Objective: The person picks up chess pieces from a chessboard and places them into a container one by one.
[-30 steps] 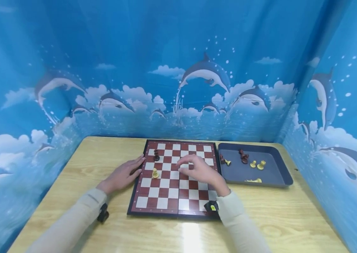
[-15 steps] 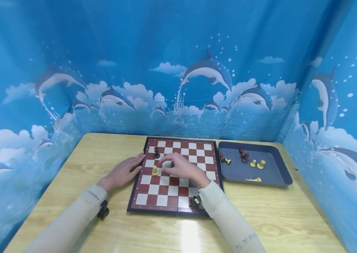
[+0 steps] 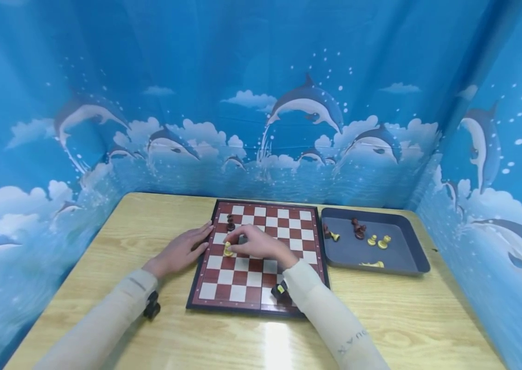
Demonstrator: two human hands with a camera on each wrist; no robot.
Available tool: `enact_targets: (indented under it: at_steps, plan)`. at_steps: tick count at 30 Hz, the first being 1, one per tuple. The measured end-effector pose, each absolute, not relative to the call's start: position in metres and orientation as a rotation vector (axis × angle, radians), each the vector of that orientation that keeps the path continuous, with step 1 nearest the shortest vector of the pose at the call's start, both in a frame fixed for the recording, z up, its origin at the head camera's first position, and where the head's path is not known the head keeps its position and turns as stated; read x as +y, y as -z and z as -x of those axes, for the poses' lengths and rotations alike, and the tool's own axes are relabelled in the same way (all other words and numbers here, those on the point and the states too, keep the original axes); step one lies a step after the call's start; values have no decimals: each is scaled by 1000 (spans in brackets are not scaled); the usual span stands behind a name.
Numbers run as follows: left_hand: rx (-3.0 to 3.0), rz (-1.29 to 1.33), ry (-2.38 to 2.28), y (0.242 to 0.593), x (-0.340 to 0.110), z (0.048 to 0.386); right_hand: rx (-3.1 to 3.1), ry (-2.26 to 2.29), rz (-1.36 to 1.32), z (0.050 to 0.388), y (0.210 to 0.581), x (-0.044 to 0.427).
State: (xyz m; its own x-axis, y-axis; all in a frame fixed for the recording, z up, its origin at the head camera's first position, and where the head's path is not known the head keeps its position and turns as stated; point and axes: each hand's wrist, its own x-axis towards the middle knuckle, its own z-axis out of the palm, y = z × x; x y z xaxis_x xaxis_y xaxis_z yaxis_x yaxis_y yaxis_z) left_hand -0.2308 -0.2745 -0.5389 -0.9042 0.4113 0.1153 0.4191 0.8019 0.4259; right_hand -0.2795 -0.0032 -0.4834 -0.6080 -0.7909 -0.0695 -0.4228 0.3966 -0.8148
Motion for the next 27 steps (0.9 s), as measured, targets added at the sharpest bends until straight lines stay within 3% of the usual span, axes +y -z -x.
enact_targets:
  at_steps: [11,20,27]
  plan:
    - [-2968,689,726,539,-272,229,2311,992,1252,277,484,-13]
    - [-2971,681,714,542,-272,231,2285,1452,1124,269,471,-1]
    - [-2918,720,711,543,-275,230,2329,1436,1149,265,472,14]
